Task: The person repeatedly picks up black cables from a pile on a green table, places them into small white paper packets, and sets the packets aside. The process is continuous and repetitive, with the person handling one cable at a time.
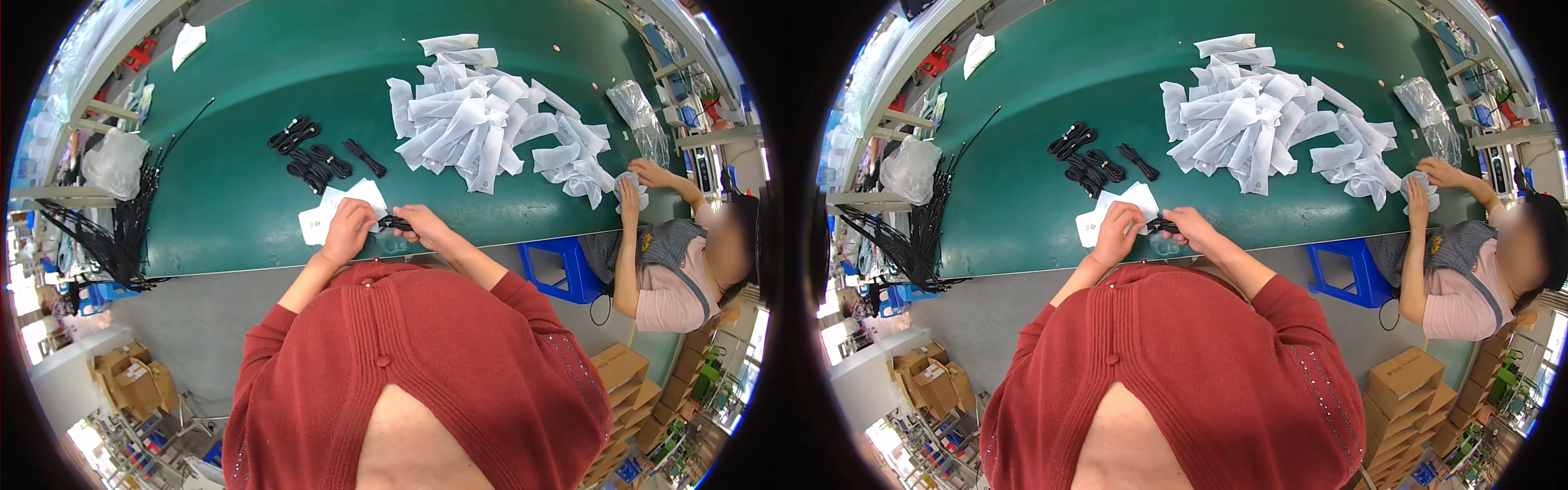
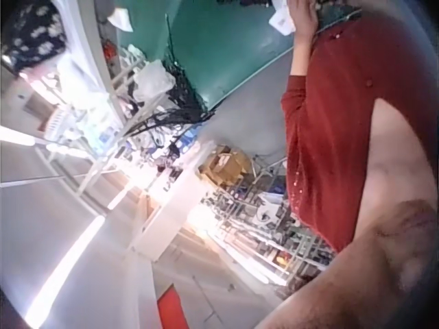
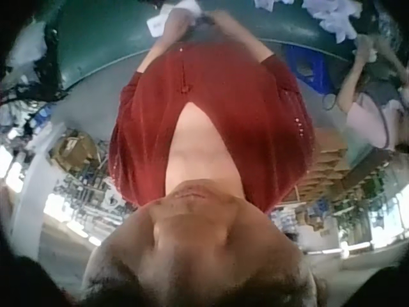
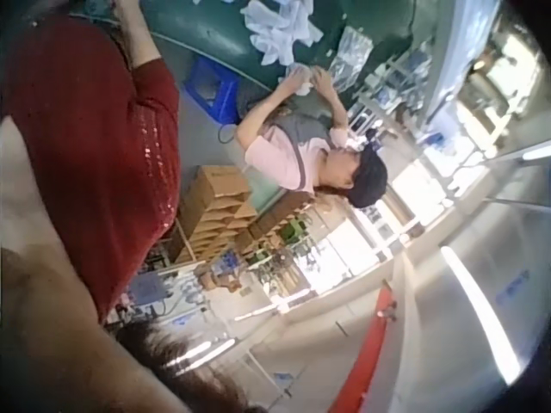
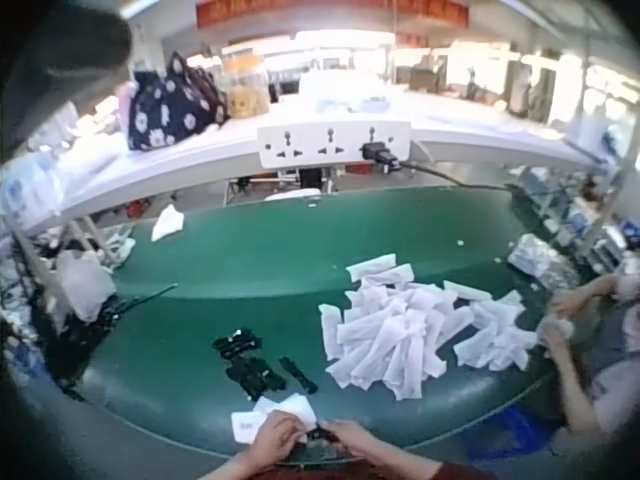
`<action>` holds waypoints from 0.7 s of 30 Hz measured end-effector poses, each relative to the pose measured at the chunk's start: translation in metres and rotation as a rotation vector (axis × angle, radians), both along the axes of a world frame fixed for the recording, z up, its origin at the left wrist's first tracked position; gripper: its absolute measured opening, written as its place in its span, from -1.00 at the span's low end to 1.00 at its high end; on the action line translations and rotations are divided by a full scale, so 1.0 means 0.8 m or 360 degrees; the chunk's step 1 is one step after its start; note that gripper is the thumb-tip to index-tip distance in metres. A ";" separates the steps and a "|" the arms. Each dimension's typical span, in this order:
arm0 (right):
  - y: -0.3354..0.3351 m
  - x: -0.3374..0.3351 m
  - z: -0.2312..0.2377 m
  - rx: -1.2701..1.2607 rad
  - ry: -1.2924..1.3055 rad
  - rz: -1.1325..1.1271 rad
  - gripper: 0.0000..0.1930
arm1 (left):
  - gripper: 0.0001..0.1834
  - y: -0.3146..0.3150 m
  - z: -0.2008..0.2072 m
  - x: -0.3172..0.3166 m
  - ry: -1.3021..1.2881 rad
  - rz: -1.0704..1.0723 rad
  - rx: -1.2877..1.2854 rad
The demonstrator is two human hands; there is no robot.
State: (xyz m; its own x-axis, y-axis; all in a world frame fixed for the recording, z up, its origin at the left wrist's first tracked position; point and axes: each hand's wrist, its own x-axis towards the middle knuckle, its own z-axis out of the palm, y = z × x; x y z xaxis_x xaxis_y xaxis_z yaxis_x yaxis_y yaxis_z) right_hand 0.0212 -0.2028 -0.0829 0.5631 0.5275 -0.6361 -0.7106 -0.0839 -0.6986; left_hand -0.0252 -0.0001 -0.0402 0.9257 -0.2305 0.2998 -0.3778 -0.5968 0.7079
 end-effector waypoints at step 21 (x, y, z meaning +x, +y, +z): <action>0.024 -0.012 0.092 -0.0062 -0.1974 -0.0231 -0.78 | -0.88 -0.017 0.031 0.026 0.1054 0.0085 -0.1825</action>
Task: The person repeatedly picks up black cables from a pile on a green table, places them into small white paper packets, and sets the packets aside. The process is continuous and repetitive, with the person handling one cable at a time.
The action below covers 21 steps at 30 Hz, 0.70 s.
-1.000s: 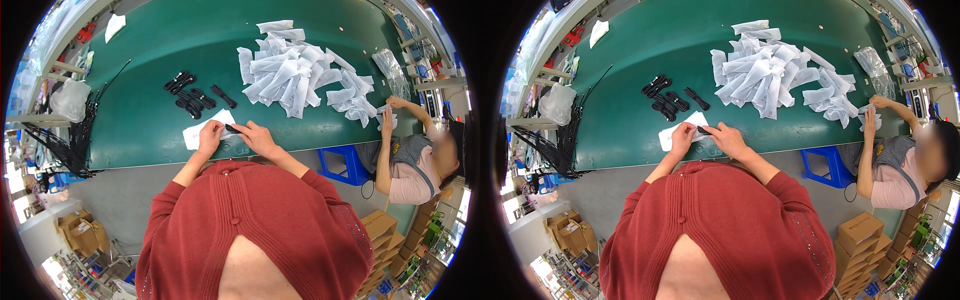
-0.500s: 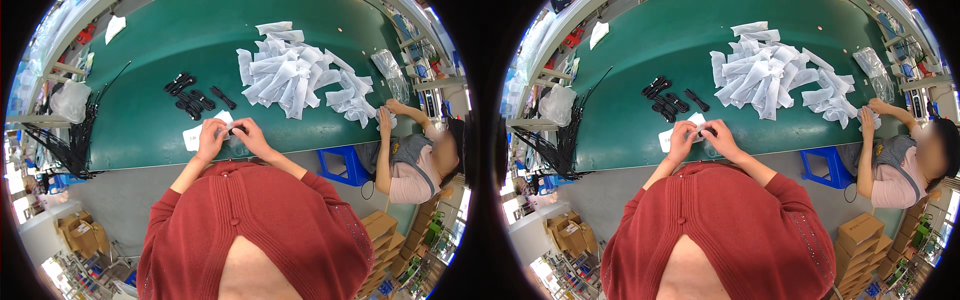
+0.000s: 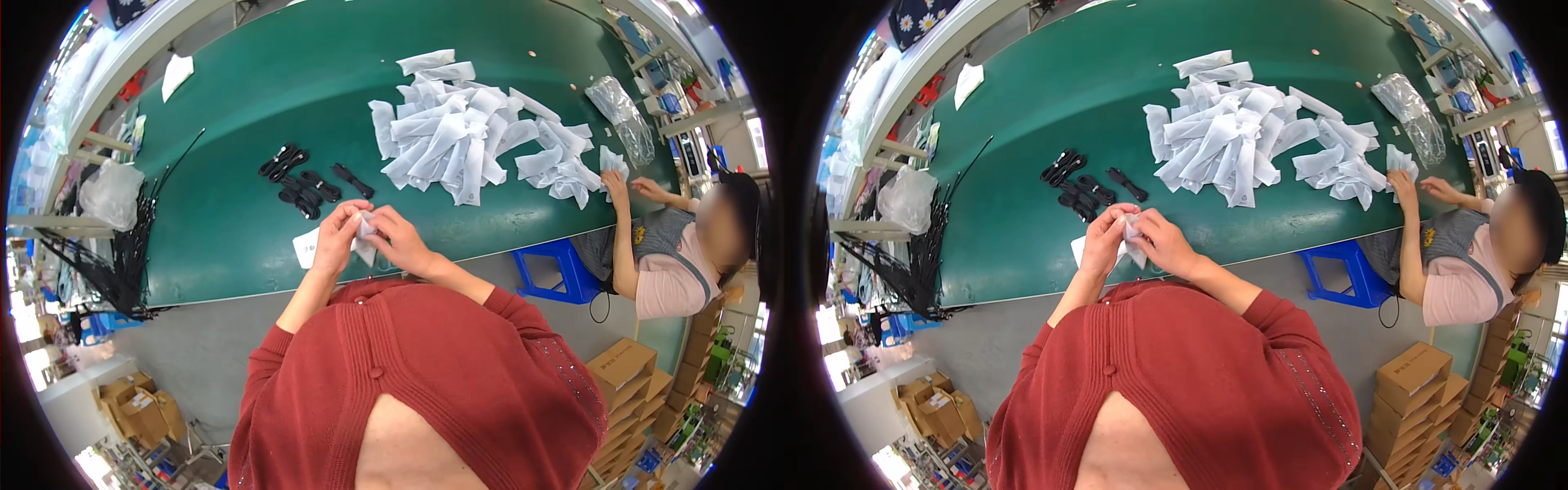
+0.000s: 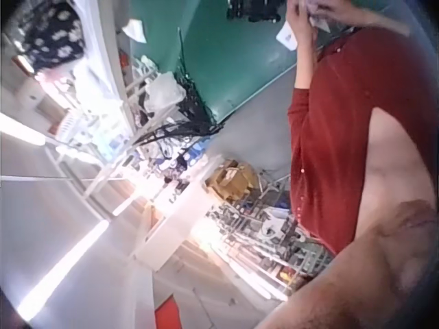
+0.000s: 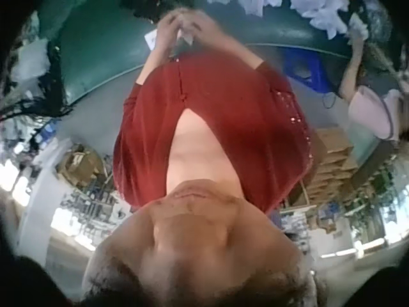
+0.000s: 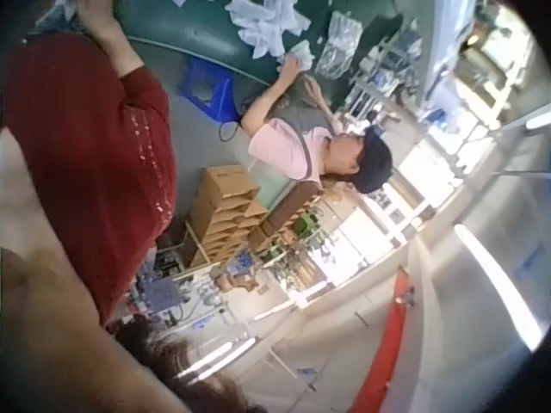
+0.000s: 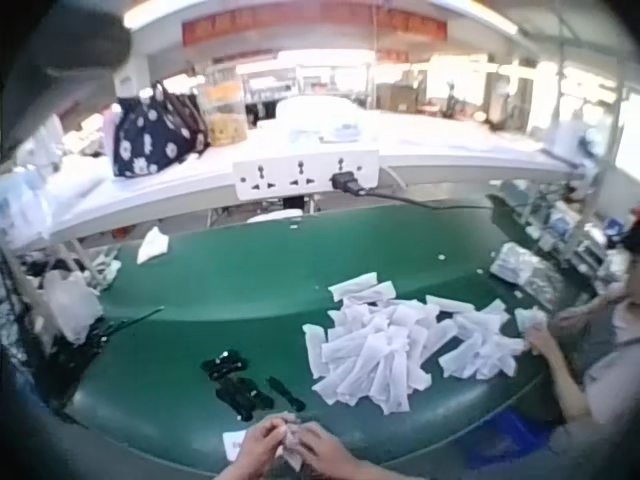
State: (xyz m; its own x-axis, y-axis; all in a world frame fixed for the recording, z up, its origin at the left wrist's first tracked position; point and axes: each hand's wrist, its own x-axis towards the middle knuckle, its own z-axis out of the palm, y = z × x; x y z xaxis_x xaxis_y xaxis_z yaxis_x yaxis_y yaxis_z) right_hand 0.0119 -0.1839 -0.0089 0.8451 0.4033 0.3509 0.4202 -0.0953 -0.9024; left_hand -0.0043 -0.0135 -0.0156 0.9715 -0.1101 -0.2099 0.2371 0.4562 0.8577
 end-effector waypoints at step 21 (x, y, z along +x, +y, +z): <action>0.070 0.108 -0.100 -0.1265 -0.0278 -0.0289 -0.63 | -0.70 0.014 -0.086 -0.021 -0.0657 -0.0126 0.2110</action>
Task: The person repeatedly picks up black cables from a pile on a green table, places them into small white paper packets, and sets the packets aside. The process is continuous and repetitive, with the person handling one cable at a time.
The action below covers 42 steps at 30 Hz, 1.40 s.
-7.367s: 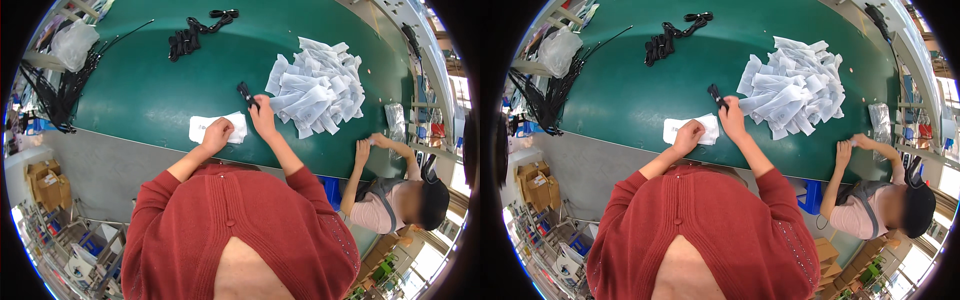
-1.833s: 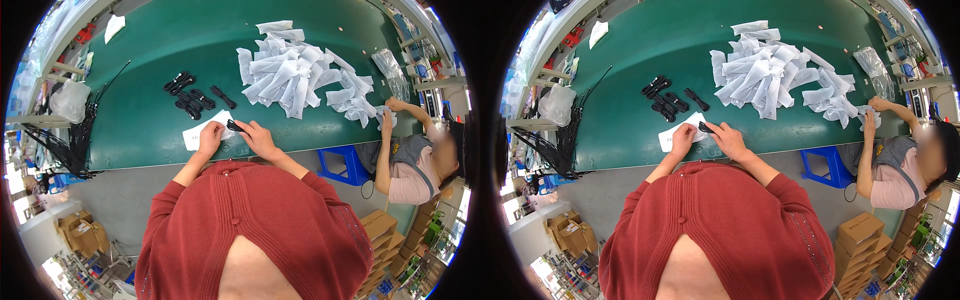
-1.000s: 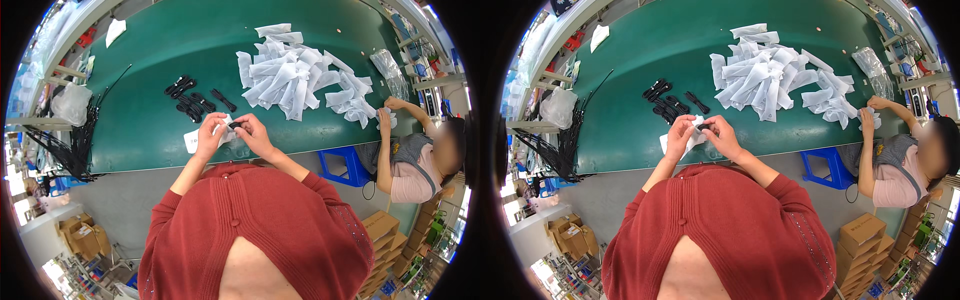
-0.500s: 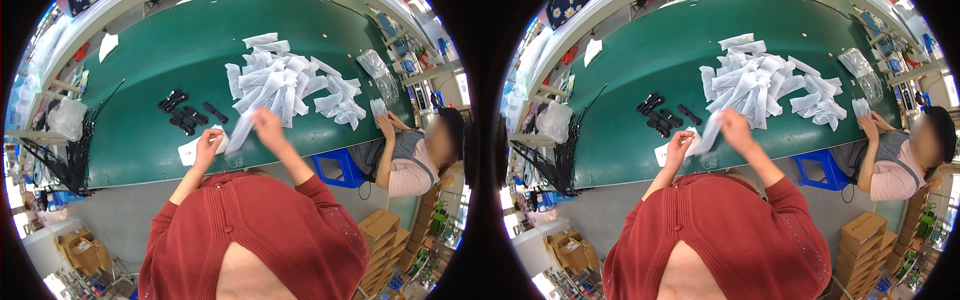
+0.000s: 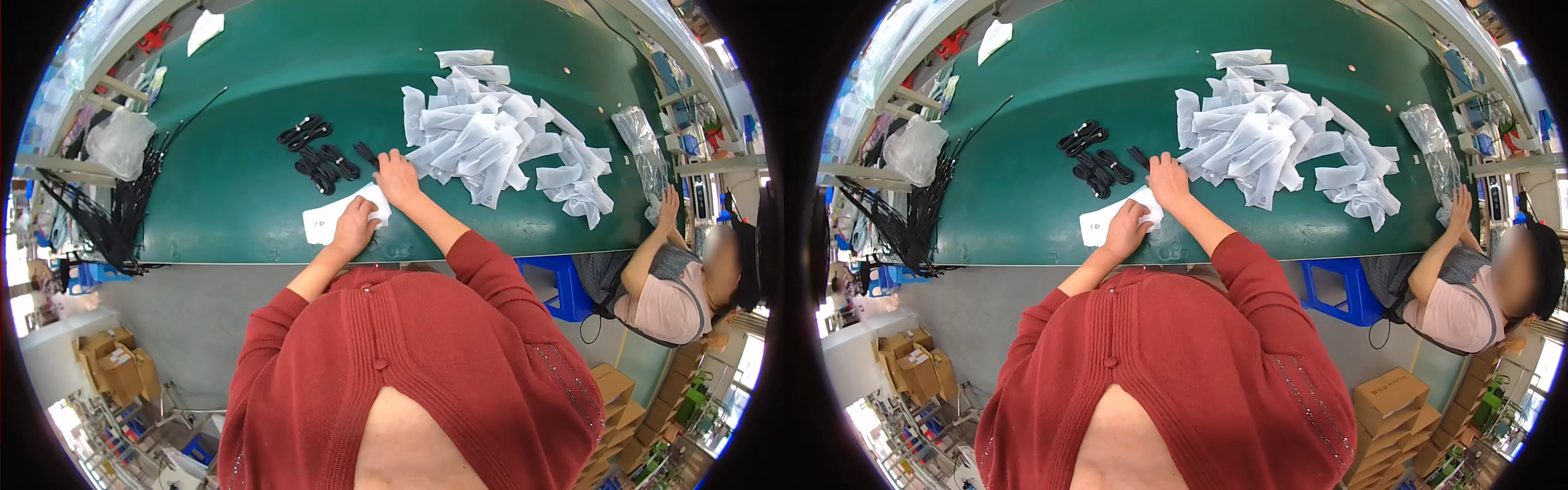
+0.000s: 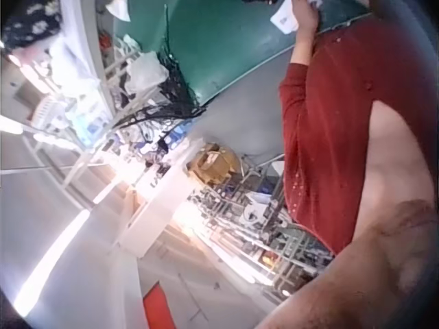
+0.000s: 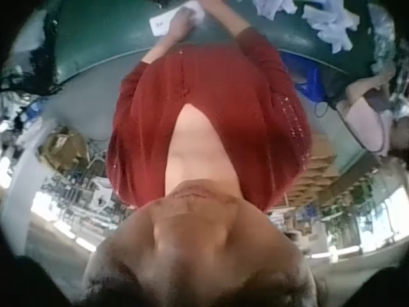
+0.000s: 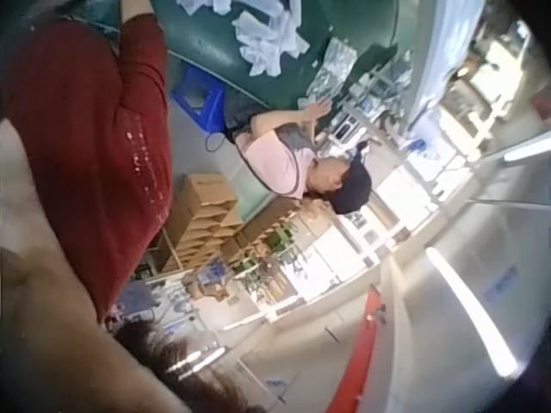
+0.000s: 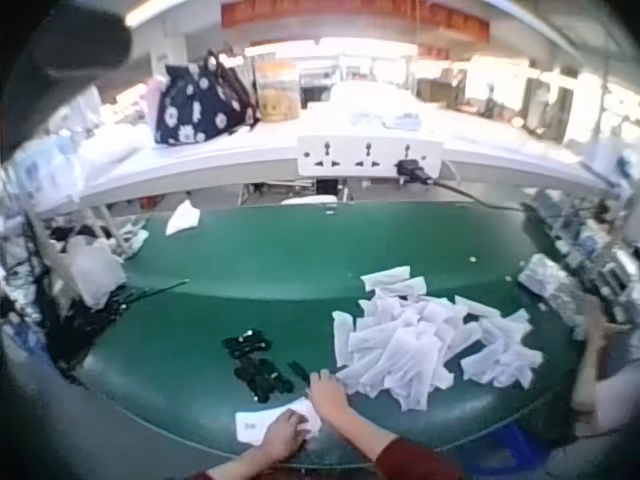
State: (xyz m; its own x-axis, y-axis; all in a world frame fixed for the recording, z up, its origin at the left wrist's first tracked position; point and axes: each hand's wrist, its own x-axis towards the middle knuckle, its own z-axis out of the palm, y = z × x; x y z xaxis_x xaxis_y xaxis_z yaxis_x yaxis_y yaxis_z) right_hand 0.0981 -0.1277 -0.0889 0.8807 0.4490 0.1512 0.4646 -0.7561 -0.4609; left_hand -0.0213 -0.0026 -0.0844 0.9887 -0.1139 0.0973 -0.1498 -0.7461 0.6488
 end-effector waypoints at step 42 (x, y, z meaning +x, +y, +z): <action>-0.095 -0.114 0.080 0.0899 0.0554 0.0213 -0.79 | -0.92 0.015 0.050 -0.009 -0.0221 0.0157 -0.0372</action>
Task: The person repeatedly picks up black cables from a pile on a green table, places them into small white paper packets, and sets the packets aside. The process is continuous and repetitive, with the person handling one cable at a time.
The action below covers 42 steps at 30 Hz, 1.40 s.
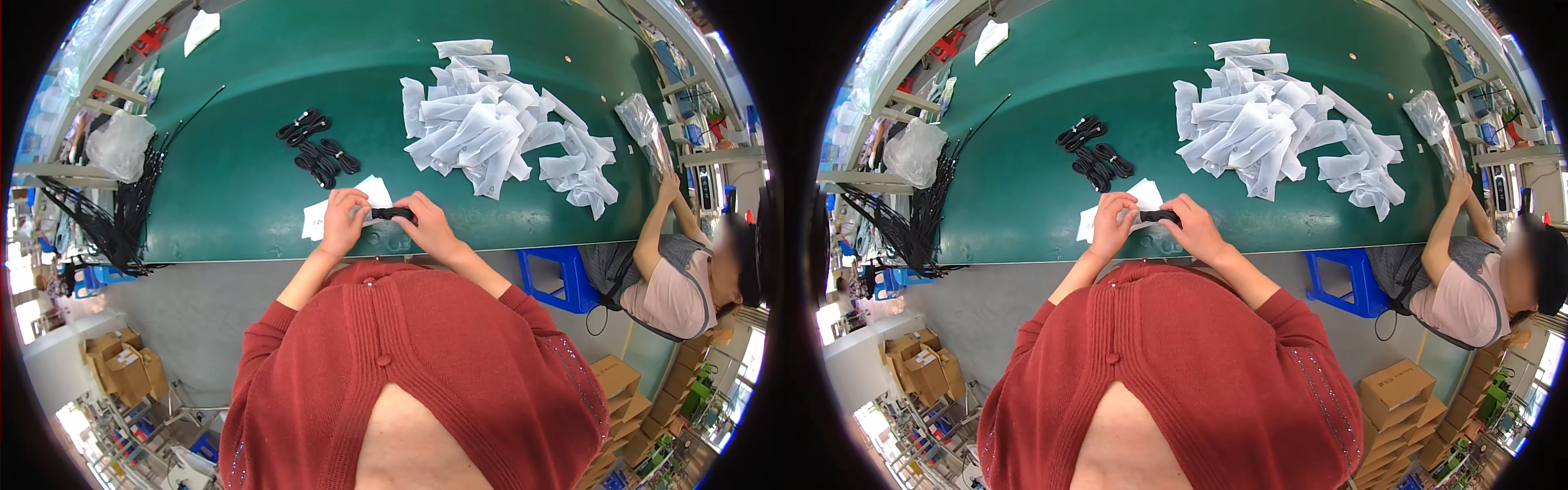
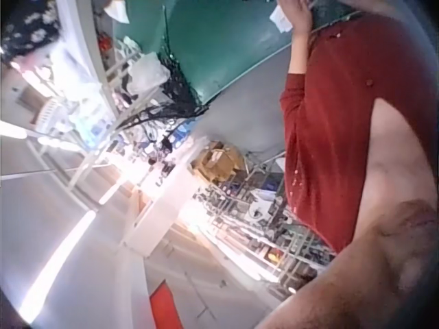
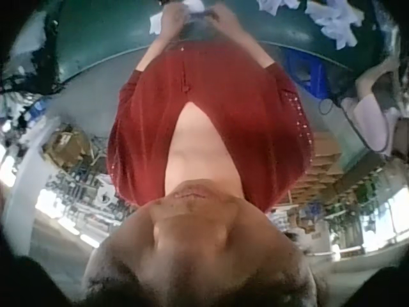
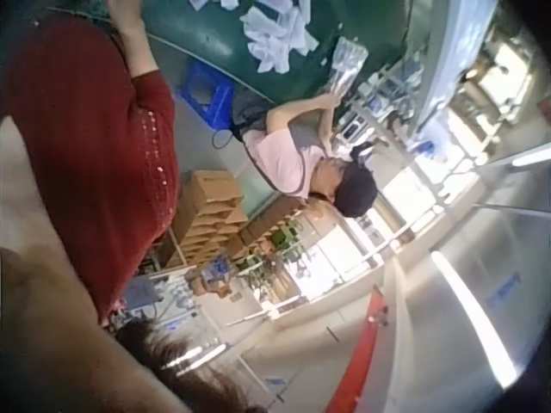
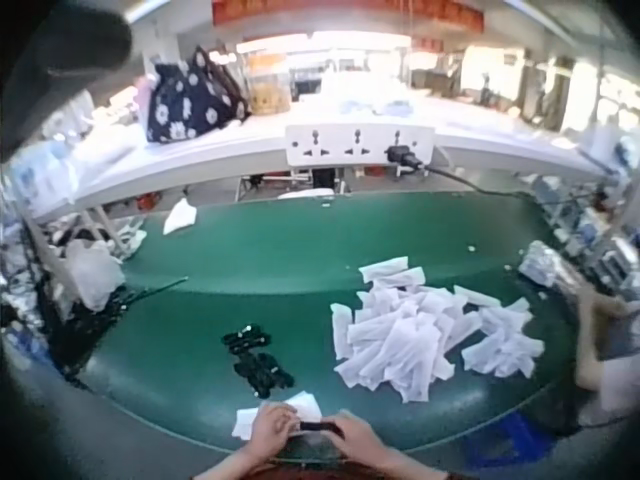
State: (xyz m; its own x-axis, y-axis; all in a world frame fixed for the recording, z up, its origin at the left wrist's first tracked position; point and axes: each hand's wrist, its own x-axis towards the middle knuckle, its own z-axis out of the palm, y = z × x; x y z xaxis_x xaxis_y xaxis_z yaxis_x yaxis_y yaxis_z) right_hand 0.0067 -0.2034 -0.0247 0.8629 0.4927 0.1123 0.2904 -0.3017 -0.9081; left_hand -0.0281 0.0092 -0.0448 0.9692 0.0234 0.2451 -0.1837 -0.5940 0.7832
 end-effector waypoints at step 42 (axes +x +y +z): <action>0.007 0.131 0.065 -0.0380 -0.0738 -0.0839 -0.67 | -0.71 -0.003 -0.036 0.002 0.0095 -0.0026 0.0341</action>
State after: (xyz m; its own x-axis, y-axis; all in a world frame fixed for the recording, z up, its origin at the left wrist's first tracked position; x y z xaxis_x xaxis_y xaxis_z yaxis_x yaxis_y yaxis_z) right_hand 0.1117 -0.1981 0.0272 0.8819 0.0824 0.4641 0.3898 -0.6812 -0.6197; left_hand -0.0263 0.0068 -0.0736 0.9819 -0.0386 0.1853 -0.1518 -0.7452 0.6493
